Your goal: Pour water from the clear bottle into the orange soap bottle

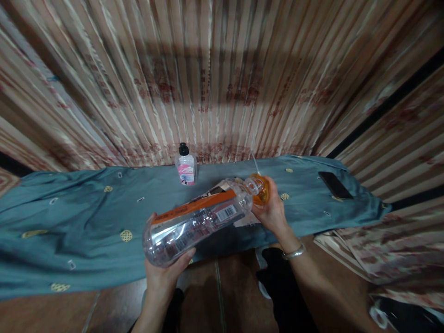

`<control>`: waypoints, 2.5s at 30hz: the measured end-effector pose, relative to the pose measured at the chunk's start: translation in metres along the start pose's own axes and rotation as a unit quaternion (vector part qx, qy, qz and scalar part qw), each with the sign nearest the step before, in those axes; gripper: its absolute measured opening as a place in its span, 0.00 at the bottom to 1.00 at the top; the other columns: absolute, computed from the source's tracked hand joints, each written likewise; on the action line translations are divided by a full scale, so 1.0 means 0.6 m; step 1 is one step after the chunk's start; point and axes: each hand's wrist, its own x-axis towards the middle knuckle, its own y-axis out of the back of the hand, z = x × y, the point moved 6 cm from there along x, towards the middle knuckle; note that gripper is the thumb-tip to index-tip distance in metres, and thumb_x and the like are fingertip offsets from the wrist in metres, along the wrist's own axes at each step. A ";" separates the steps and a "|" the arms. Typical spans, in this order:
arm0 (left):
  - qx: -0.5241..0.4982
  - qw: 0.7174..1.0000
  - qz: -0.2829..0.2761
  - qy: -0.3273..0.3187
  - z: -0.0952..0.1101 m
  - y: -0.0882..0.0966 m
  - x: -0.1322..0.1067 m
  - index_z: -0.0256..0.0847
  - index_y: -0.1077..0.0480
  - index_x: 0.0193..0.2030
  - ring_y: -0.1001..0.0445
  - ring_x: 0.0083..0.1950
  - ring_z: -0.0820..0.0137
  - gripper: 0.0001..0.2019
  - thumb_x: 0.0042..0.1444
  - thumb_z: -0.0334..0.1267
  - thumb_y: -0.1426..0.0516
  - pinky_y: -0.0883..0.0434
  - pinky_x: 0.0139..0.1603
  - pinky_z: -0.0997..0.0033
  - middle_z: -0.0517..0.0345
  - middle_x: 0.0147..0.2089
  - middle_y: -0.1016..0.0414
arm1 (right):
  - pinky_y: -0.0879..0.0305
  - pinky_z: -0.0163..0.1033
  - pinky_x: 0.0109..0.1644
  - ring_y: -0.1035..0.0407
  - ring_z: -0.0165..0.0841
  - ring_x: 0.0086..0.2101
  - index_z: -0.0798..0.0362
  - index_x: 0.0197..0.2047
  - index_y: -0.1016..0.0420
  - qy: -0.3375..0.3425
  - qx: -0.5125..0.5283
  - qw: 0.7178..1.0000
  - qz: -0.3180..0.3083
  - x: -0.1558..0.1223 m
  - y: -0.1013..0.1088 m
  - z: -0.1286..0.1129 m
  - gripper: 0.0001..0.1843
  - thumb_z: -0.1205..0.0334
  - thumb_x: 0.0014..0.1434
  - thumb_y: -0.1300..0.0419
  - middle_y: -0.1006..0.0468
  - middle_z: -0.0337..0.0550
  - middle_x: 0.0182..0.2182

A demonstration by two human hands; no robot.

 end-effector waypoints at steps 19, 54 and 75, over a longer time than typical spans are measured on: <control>0.000 1.000 0.007 0.014 -0.006 0.006 -0.003 0.46 0.29 0.74 0.12 0.56 0.52 0.54 0.36 0.42 0.18 0.15 0.60 0.54 0.48 0.61 0.16 | 0.20 0.66 0.71 0.20 0.58 0.67 0.51 0.81 0.41 0.024 -0.018 0.999 0.014 0.001 -0.003 -0.004 0.57 0.47 0.57 0.20 0.22 0.65 0.72; -0.012 1.000 0.007 0.028 -0.018 0.013 -0.007 0.49 0.36 0.80 0.15 0.65 0.46 0.63 0.37 0.48 0.16 0.18 0.68 0.50 0.43 0.69 0.19 | 0.20 0.65 0.70 0.19 0.56 0.66 0.51 0.80 0.40 0.007 -0.014 1.000 0.003 0.004 -0.006 -0.005 0.57 0.45 0.56 0.20 0.19 0.63 0.70; -0.003 1.000 0.009 0.017 -0.013 0.011 -0.007 0.48 0.35 0.79 0.18 0.70 0.43 0.62 0.36 0.48 0.16 0.16 0.65 0.52 0.41 0.72 0.22 | 0.20 0.65 0.70 0.19 0.55 0.65 0.48 0.80 0.39 0.010 -0.006 1.000 -0.001 0.005 -0.004 -0.003 0.56 0.47 0.55 0.19 0.18 0.61 0.69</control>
